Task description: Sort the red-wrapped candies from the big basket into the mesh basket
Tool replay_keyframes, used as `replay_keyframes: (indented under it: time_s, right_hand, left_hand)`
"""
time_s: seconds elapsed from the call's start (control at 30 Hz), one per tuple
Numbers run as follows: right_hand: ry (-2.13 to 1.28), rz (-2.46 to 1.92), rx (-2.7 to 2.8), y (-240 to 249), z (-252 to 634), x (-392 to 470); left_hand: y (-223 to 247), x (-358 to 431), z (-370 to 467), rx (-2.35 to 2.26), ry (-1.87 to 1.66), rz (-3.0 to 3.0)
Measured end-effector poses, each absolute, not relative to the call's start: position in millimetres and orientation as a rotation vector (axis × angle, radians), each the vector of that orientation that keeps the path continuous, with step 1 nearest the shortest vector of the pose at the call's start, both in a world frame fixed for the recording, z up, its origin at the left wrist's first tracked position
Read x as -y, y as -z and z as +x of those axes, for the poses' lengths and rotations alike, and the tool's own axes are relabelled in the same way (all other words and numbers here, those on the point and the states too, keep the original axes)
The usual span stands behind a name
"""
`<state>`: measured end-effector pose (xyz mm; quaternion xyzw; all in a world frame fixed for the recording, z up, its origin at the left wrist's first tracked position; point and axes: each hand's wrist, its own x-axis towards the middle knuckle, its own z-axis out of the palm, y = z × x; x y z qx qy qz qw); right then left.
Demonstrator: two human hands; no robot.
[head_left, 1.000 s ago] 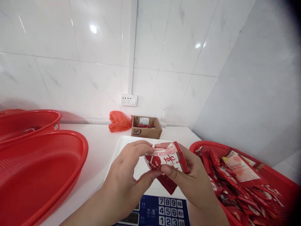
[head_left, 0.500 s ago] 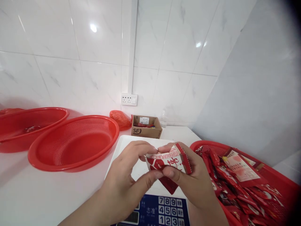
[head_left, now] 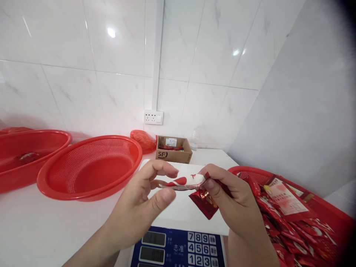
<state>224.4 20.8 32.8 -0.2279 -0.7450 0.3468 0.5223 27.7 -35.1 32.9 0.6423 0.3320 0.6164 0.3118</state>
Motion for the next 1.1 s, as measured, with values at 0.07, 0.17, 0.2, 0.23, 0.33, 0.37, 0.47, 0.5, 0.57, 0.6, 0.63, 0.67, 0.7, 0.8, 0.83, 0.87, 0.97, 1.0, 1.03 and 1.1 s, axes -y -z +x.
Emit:
replay_keyframes:
  time_s: [0.07, 0.17, 0.2, 0.23, 0.33, 0.37, 0.47, 0.5, 0.57, 0.6, 0.63, 0.67, 0.7, 0.8, 0.83, 0.87, 0.97, 1.0, 1.03, 1.1]
  right_hand:
    - [-0.813, -0.509, 1.823, -35, 226, -22]
    - [-0.741, -0.44, 1.83, -37, 226, -24]
    - [-0.714, -0.426, 1.825, -38, 226, -24]
    - [-0.694, -0.425, 1.821, -38, 227, -24]
    - [-0.75, -0.569, 1.787, -37, 228, -23]
    - [-0.809, -0.64, 1.758, -37, 228, -21]
    - [-1.059, -0.705, 1.682, -35, 222, -17]
    - [-1.125, -0.66, 1.66, -34, 219, -16]
    - [-1.185, -0.561, 1.621, -32, 212, -14]
    - [-1.183, -0.533, 1.602, -32, 210, -13]
    - [-1.172, -0.524, 1.59, -31, 209, -12]
    - [-1.163, -0.53, 1.597, -31, 209, -12]
    - [-1.154, -0.543, 1.618, -32, 209, -12]
    - [-1.102, -0.556, 1.704, -36, 214, -13]
    - [-1.069, -0.547, 1.728, -37, 215, -14]
    - [-1.029, -0.531, 1.745, -39, 215, -14]
    - [-0.909, -0.489, 1.764, -42, 215, -14]
    - [-0.878, -0.482, 1.767, -42, 214, -13]
    - [-0.857, -0.479, 1.767, -42, 214, -13]
    - [-0.848, -0.479, 1.762, -42, 213, -12]
  left_hand:
    - [-36, 32, 24, -0.843, -1.491, 1.593]
    - [-38, 28, 23, -0.848, -1.36, 1.512]
    - [-38, 28, 24, -0.844, -1.347, 1.491]
    - [-38, 28, 25, -0.833, -1.355, 1.469]
    - [-38, 30, 30, -0.769, -1.464, 1.463]
    - [-38, 31, 32, -0.76, -1.516, 1.49]
    - [-36, 34, 36, -0.79, -1.667, 1.604]
    - [-35, 35, 37, -0.807, -1.704, 1.641]
    - [-33, 37, 39, -0.841, -1.746, 1.714]
    - [-33, 37, 39, -0.86, -1.755, 1.75]
    - [-33, 37, 38, -0.881, -1.76, 1.785]
    - [-32, 38, 38, -0.904, -1.757, 1.815]
    - [-32, 38, 37, -0.926, -1.749, 1.839]
    - [-32, 38, 35, -1.002, -1.717, 1.883]
    - [-32, 38, 35, -1.026, -1.709, 1.889]
    - [-31, 39, 36, -1.05, -1.706, 1.89]
    - [-30, 39, 38, -1.097, -1.703, 1.905]
    - [-29, 40, 39, -1.104, -1.706, 1.921]
    - [-28, 40, 39, -1.107, -1.715, 1.94]
    - [-26, 39, 40, -1.108, -1.749, 1.971]
